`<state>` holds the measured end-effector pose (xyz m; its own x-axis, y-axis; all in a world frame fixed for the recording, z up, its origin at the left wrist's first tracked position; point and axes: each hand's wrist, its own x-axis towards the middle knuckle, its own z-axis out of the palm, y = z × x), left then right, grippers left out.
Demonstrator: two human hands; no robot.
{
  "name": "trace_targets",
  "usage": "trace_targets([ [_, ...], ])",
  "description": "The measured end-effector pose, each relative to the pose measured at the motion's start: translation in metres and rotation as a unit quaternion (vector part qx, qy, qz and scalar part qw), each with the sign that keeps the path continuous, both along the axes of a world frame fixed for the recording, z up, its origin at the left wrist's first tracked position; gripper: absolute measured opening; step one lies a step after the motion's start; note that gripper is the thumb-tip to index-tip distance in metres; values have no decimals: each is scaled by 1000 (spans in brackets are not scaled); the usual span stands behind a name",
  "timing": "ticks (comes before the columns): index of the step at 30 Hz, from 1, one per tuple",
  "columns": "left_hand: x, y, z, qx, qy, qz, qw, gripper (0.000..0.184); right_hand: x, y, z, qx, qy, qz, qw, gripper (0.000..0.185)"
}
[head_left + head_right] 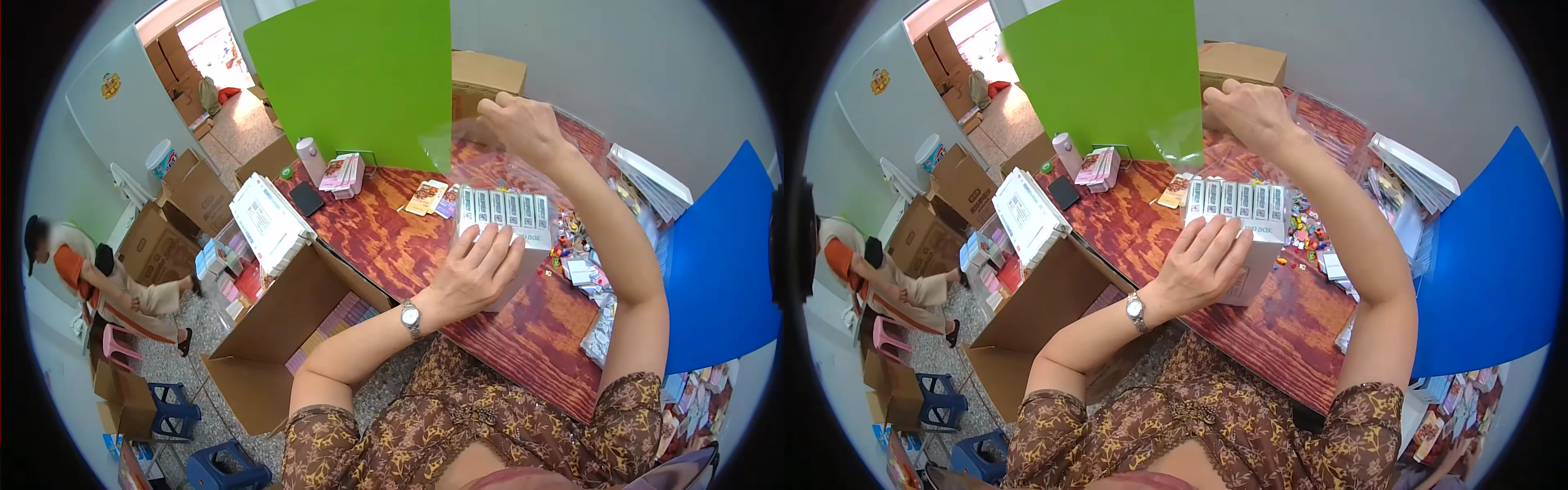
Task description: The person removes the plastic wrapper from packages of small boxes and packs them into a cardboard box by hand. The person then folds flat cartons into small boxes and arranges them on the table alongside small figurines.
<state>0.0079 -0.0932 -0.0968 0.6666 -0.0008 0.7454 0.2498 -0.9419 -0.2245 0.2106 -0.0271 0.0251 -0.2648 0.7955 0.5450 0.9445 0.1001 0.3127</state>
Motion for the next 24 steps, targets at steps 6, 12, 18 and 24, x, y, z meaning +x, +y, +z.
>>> trace_targets([
  [6,2,1,0,-3,-2,-1,1000,57,11,-4,5,98,54,94,989,11],
  [12,-1,1,4,-14,9,-3,1000,59,-4,-51,15,93,16,174,980,8],
  [18,-1,-1,6,8,15,2,1000,51,-18,-92,11,73,-45,213,973,9],
  [24,2,-3,3,5,-12,4,1000,45,-29,-111,0,59,-54,242,967,12],
])
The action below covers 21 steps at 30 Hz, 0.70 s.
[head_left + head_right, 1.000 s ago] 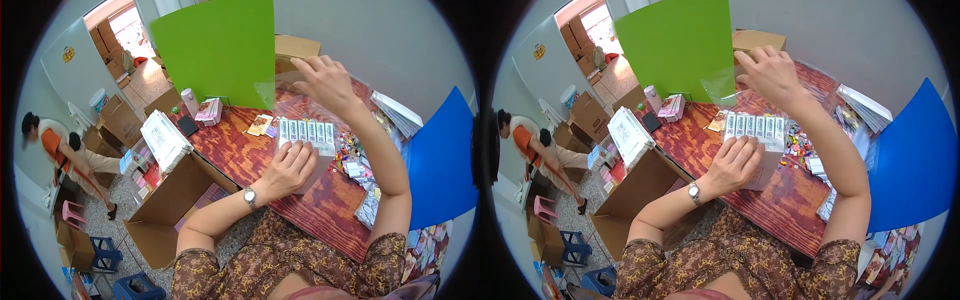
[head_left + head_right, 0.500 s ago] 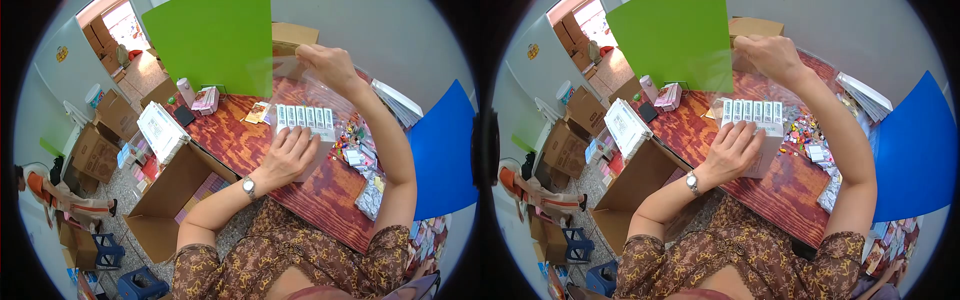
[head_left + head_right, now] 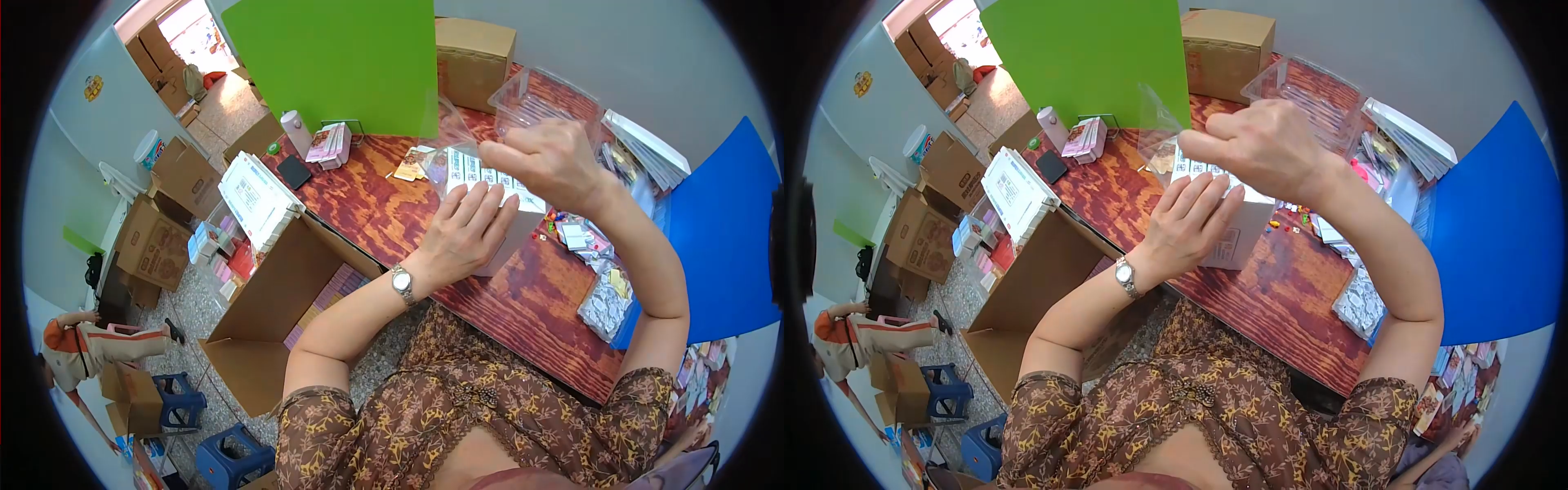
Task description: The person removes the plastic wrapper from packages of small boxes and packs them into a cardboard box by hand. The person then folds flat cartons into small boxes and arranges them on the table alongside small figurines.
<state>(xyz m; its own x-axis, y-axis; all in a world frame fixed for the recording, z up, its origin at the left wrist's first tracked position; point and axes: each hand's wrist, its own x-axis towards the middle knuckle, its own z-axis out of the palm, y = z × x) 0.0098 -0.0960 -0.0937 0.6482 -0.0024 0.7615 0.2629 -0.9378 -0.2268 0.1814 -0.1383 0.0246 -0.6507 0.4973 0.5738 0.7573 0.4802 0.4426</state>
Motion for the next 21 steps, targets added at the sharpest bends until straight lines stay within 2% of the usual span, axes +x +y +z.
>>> trace_targets([
  [6,2,9,-21,-8,-6,-24,1000,34,-14,-16,-26,-30,12,18,999,14],
  [9,7,10,-25,-55,-56,-57,995,28,-14,-20,-34,-25,24,27,999,20],
  [12,11,14,-28,-43,-98,-55,993,25,-14,-23,-41,-22,31,29,999,24],
  [15,14,18,-34,-38,-134,-55,989,31,-15,-24,-46,-12,56,37,998,23],
  [18,18,15,-37,-70,-207,-71,973,44,-13,-25,-52,-14,84,39,996,20],
  [21,20,13,-47,-110,-226,-42,967,60,-14,-26,-56,-7,111,43,993,18],
])
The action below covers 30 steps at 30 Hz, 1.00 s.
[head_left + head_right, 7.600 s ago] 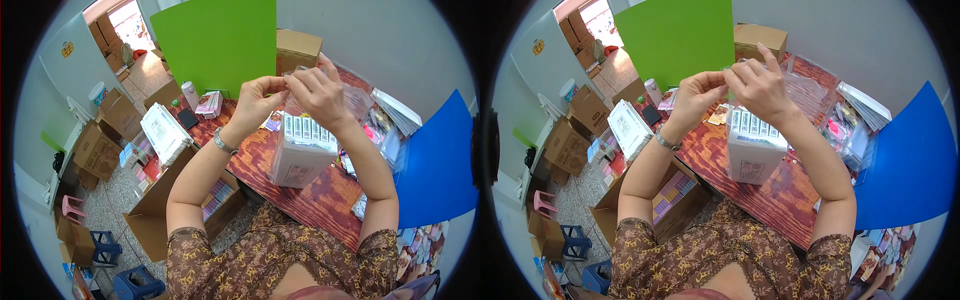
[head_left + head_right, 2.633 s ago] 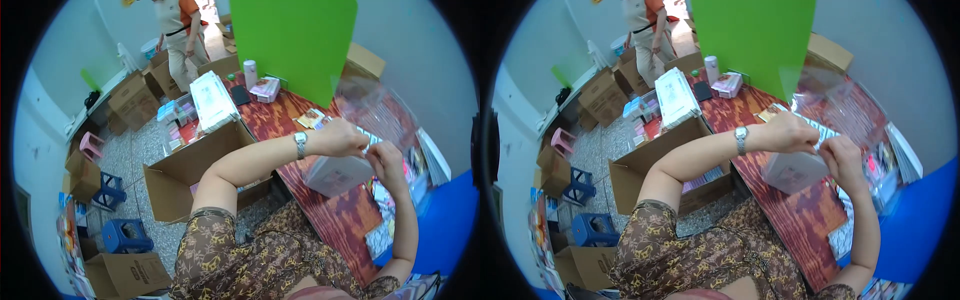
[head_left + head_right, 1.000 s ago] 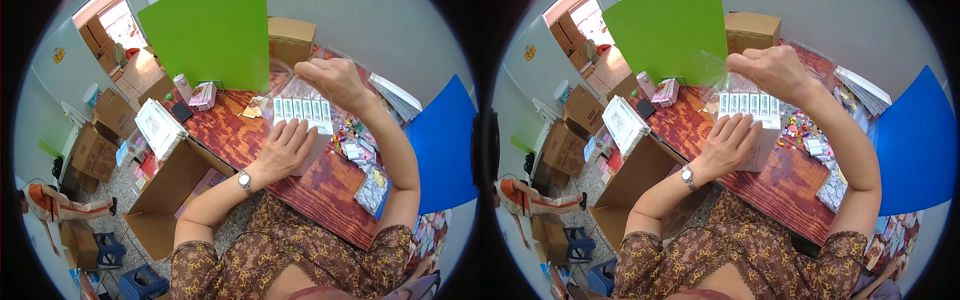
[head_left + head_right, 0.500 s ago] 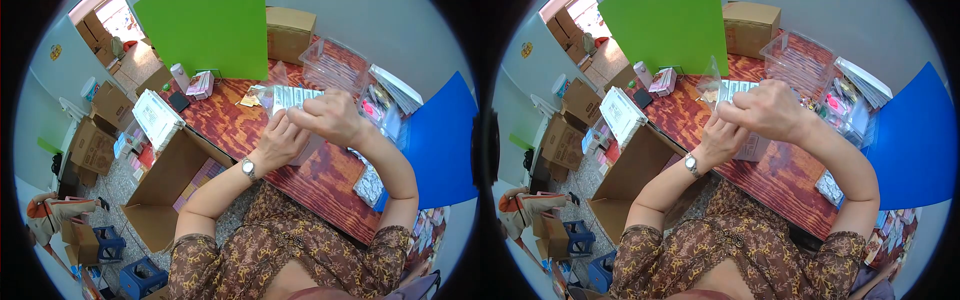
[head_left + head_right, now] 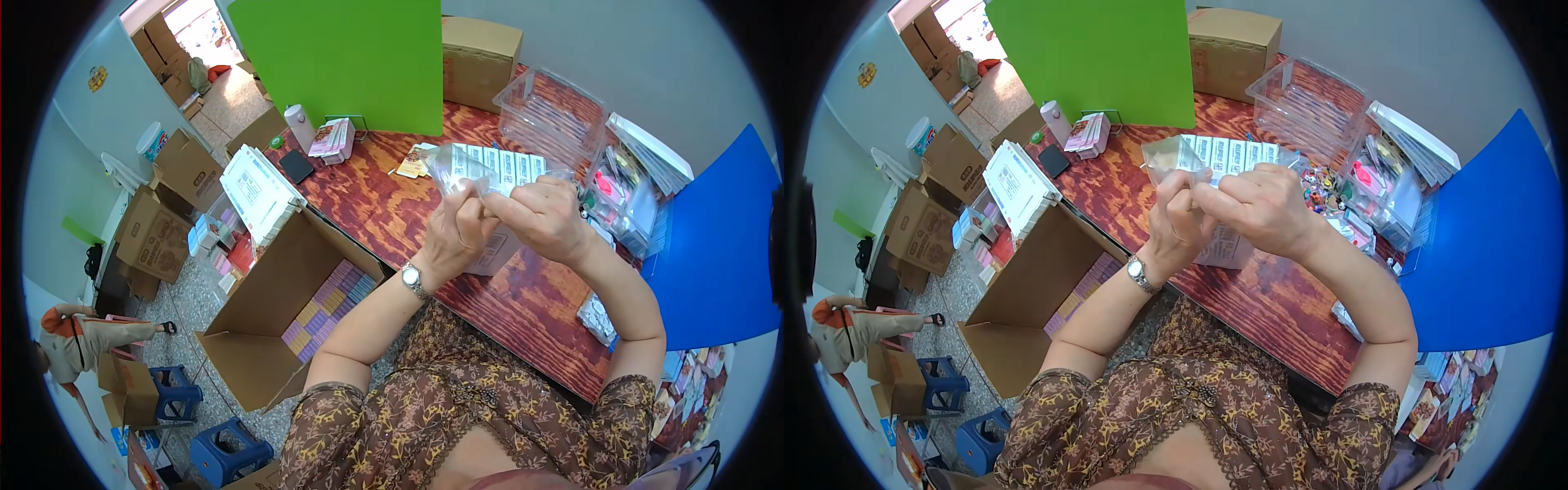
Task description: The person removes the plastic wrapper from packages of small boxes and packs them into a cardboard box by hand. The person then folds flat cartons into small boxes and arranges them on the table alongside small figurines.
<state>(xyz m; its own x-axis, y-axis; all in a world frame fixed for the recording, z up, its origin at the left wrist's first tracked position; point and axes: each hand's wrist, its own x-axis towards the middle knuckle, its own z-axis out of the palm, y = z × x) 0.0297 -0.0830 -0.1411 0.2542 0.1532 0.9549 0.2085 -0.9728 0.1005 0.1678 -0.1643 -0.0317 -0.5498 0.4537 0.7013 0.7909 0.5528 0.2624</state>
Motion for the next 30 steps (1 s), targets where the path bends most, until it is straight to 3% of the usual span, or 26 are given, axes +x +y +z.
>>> trace_targets([
  [12,-1,8,17,76,-54,79,993,88,-4,-1,-28,32,-32,10,999,24],
  [15,1,8,20,82,-62,78,992,87,-3,1,-34,39,-21,2,999,24],
  [18,0,9,20,75,-48,63,994,86,-4,2,-38,47,-36,-29,998,24],
  [23,-29,10,29,20,18,-71,997,87,-3,6,-40,71,-61,-48,994,23],
  [27,-59,19,46,77,49,-50,995,75,-1,6,-41,63,-72,-43,994,27],
  [28,-58,17,53,51,22,1,998,60,-1,6,-41,59,-77,-37,995,29],
  [30,-66,23,74,125,131,62,981,52,-2,6,-40,64,-79,-42,994,28],
])
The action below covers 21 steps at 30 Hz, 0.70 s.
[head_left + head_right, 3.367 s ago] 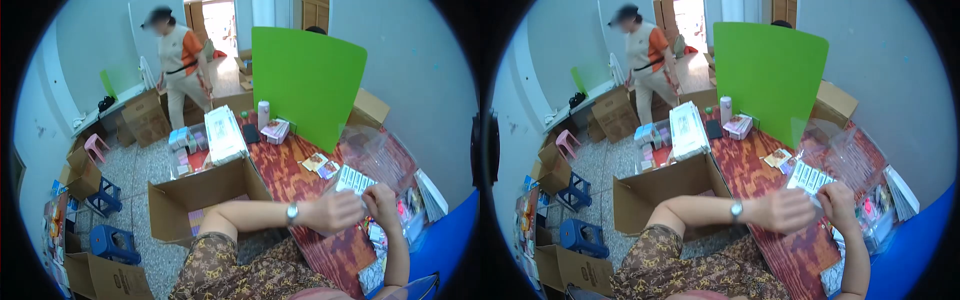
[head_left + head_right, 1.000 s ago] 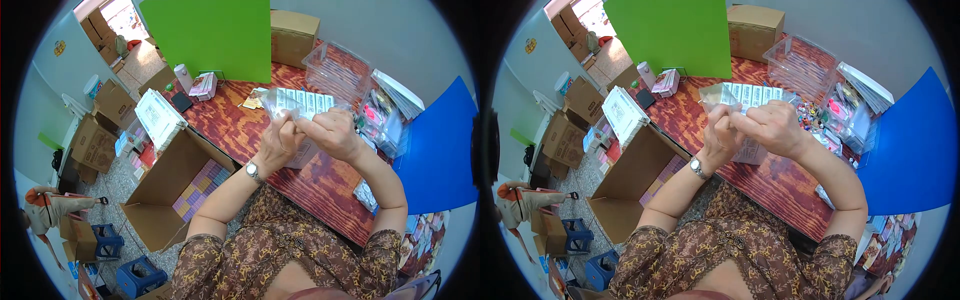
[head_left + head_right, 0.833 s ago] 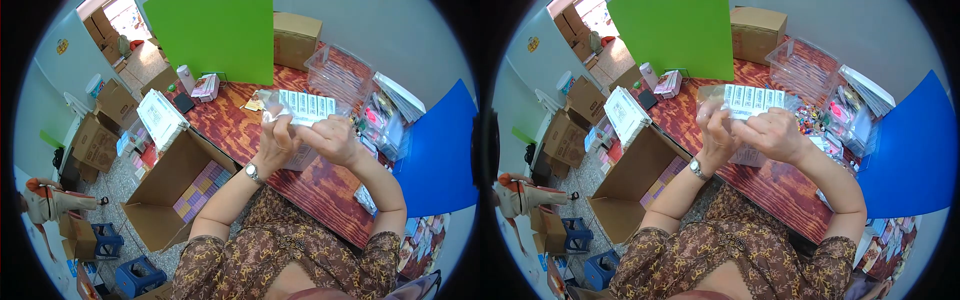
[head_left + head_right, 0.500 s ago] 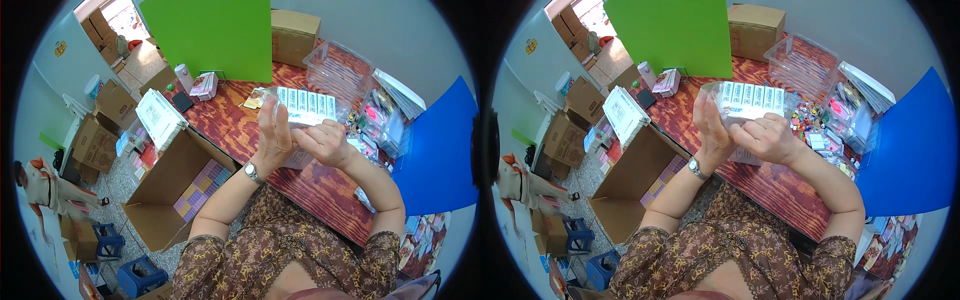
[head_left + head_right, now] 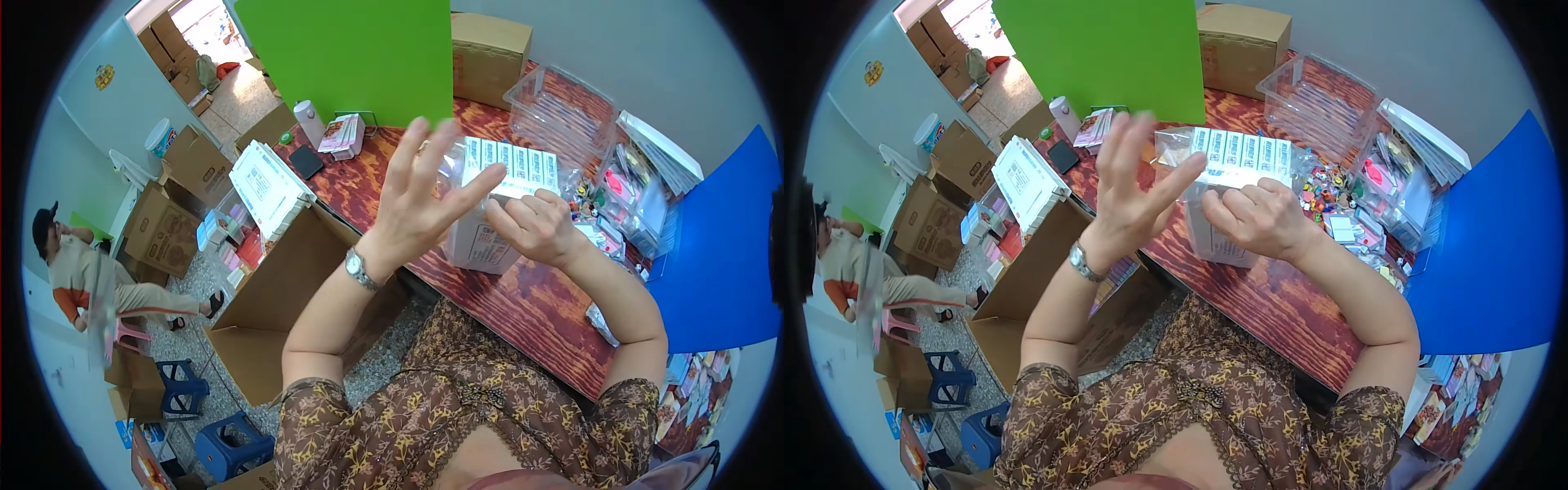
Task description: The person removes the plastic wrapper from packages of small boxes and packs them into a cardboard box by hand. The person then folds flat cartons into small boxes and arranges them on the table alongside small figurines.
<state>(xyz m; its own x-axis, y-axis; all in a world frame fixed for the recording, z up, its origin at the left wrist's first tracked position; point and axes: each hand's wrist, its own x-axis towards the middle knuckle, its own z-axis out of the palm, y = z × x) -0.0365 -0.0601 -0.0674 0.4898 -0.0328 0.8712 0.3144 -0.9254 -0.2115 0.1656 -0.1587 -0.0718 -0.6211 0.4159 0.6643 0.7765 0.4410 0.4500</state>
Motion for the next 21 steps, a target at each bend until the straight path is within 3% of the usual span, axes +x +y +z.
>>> trace_targets([
  [1,-2,4,8,38,53,32,997,48,0,0,1,2,-2,-3,1000,28],
  [2,0,6,10,54,24,8,998,32,1,0,0,4,-6,-3,1000,28],
  [6,-22,7,21,87,38,-12,995,22,2,-1,-2,15,-19,-9,1000,27],
  [10,-45,9,-9,104,97,1,990,23,-1,-2,-10,46,-55,-25,997,26],
  [17,-10,28,-76,27,31,-43,998,25,0,2,-13,65,-169,-37,983,18],
  [21,9,23,-90,-22,25,-30,999,28,4,5,-14,60,-189,-25,980,16],
])
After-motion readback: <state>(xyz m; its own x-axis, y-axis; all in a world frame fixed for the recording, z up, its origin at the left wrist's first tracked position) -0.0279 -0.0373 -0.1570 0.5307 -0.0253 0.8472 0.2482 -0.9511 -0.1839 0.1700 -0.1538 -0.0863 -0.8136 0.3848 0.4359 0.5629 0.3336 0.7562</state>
